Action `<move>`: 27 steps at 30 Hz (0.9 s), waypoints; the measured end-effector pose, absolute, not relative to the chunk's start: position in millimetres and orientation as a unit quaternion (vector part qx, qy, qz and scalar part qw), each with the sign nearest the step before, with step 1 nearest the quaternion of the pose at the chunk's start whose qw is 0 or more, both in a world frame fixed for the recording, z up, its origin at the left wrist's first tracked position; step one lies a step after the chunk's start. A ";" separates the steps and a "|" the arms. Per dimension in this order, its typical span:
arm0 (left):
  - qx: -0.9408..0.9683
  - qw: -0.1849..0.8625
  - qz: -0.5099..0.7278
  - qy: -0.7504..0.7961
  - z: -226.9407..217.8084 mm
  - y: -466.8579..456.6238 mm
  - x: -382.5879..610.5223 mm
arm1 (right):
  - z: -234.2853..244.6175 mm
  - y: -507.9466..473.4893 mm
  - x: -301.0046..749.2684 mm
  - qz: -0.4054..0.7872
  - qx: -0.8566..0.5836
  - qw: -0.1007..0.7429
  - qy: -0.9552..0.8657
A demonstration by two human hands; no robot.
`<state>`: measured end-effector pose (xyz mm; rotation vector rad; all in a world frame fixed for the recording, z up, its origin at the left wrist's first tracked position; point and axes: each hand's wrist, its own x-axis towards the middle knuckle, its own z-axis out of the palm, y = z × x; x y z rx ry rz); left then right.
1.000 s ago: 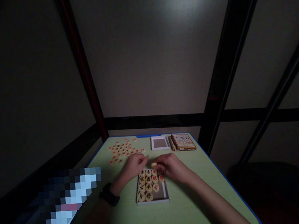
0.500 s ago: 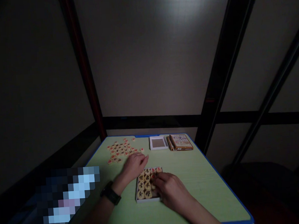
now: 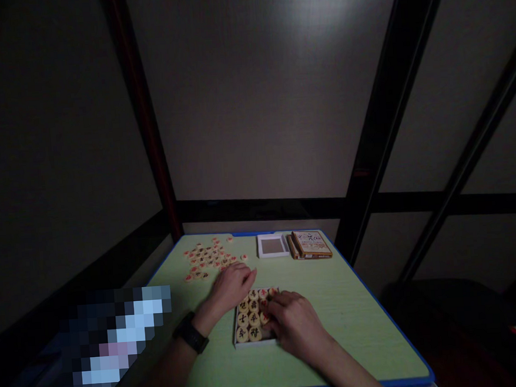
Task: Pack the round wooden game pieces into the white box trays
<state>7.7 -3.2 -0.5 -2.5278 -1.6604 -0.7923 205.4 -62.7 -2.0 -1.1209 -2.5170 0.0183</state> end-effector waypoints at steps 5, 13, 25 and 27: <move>-0.812 0.007 -0.242 -0.531 1.0 -4.1 8.3 | -3.3 -62.1 203.7 0.010 -0.408 0.183 -0.895; -0.810 0.003 -0.236 -0.536 3.5 -5.5 8.8 | 0.9 -61.8 204.2 0.019 -0.397 0.185 -0.899; -0.812 0.008 -0.222 -0.539 6.4 -5.8 7.7 | 6.9 -63.1 206.7 0.070 -0.407 0.179 -0.893; -0.813 0.010 -0.220 -0.539 6.2 -5.6 7.5 | 9.6 -63.6 207.0 0.076 -0.410 0.180 -0.891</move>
